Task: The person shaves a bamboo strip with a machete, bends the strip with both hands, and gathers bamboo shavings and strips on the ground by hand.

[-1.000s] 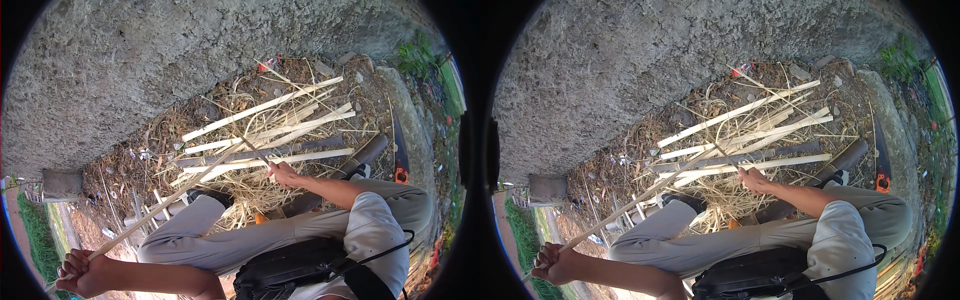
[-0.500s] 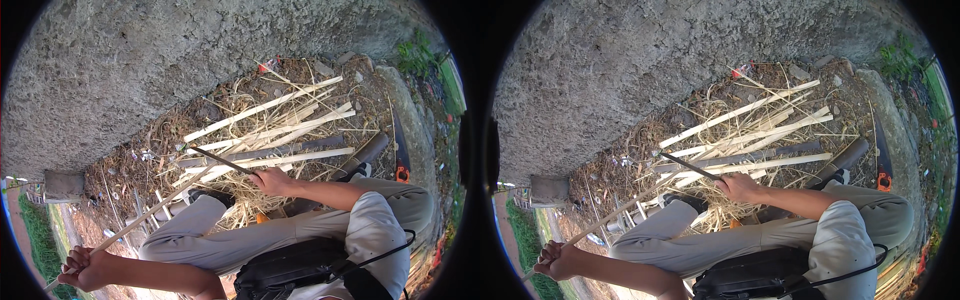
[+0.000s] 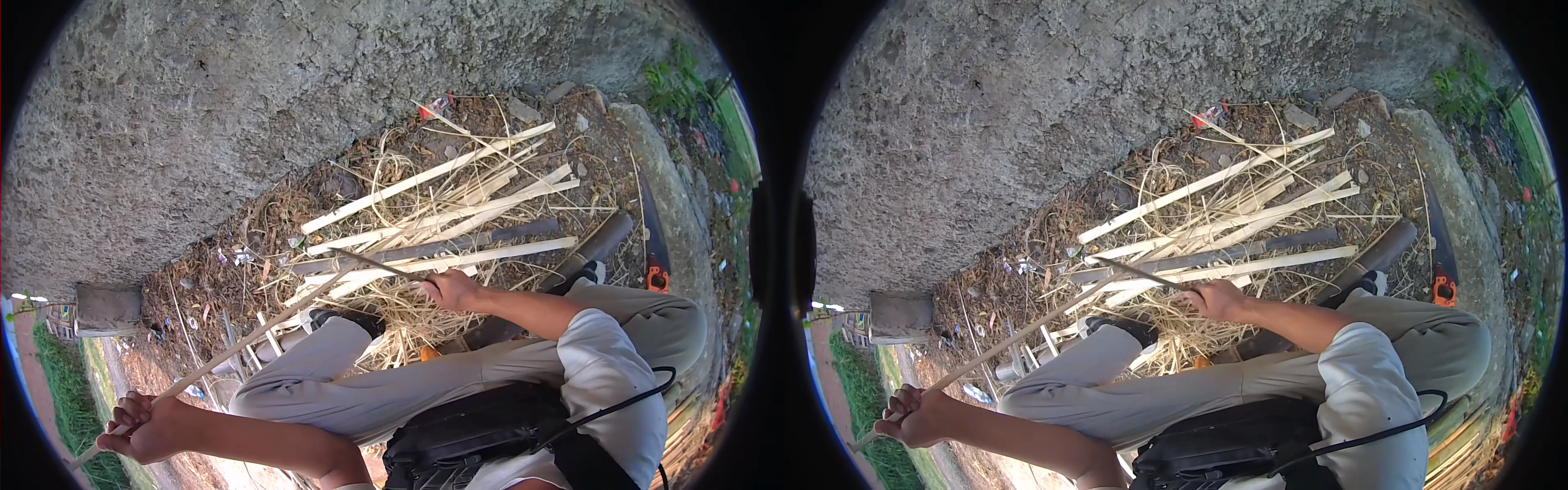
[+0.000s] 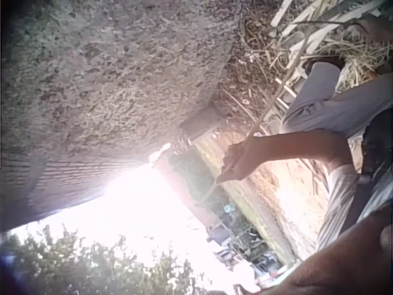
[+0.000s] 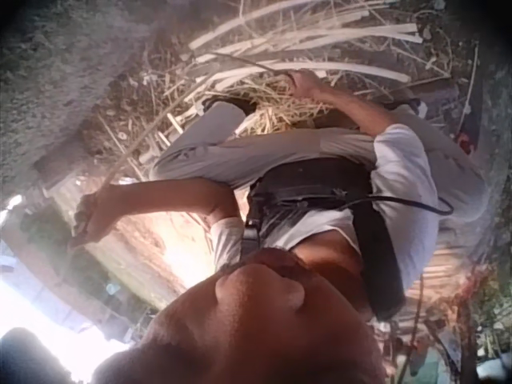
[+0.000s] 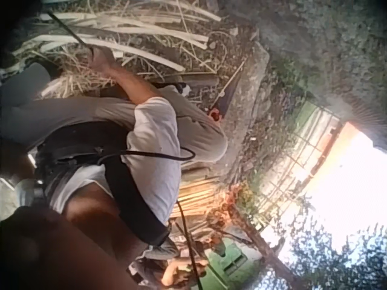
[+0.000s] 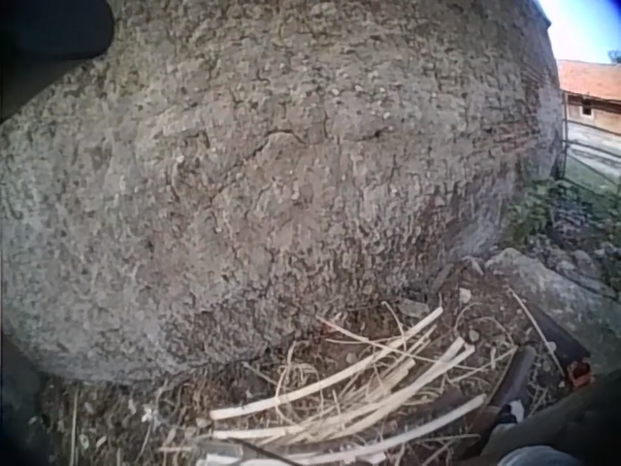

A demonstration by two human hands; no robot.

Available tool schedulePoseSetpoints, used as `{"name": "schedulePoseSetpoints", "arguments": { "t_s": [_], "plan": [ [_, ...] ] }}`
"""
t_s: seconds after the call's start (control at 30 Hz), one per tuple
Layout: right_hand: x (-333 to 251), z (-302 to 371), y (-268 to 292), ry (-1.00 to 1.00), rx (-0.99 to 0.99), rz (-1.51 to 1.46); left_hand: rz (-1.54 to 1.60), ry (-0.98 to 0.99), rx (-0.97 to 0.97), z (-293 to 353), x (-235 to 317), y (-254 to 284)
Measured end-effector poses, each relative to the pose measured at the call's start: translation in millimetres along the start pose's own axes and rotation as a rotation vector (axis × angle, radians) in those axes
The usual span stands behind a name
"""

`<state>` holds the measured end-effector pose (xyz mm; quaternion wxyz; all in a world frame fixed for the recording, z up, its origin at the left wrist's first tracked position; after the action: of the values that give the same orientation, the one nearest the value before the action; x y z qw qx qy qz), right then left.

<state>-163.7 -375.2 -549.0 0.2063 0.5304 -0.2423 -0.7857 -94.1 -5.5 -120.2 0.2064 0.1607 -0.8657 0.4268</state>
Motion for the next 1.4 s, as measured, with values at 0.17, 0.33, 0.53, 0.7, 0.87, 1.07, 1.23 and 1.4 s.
{"name": "schedulePoseSetpoints", "arguments": {
  "t_s": [0.17, 0.33, 0.53, 0.7, 0.87, 1.07, 1.23, 1.4],
  "plan": [
    [97.0, -4.3, 23.7, -0.328, -0.034, 0.235, -0.017, 0.025, 0.009, 18.7, -5.4, -8.8],
    [76.9, 0.0, 38.6, -0.288, -0.01, 0.249, 0.14, 0.057, -0.087, -2.9, 3.5, -2.8],
    [94.3, 1.3, 12.4, -0.285, -0.059, 0.271, 0.191, 0.061, -0.212, -18.9, 13.8, 6.7],
    [85.9, 7.5, 8.9, -0.531, -0.362, -0.426, 0.407, 0.124, -0.481, 5.3, 22.5, -19.6],
    [86.7, -3.7, -5.4, -0.55, -0.383, -0.442, 0.307, 0.069, -0.319, -4.7, 35.9, -10.1],
    [67.1, -9.9, -11.6, -0.204, -0.046, -0.06, 0.192, -0.087, -0.295, -11.2, 69.4, -0.3],
    [56.3, -17.0, 10.7, -0.29, 0.019, -0.035, 0.3, 0.001, -0.315, -20.9, 41.9, 11.4],
    [49.4, -24.5, 14.4, -0.255, 0.073, -0.006, 0.255, 0.049, -0.198, -4.8, 20.5, -0.1]
  ]
}}
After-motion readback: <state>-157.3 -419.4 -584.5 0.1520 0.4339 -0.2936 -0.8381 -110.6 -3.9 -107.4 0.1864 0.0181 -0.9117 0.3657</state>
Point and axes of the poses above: each hand's wrist, its own z-axis away from the middle knuckle, its own y-axis out of the back of the hand, x = y × z, the point moved 7 cm from there along -z, towards the middle knuckle, and after that the axes turned 7 degrees about -y, right-handed, at the moved point
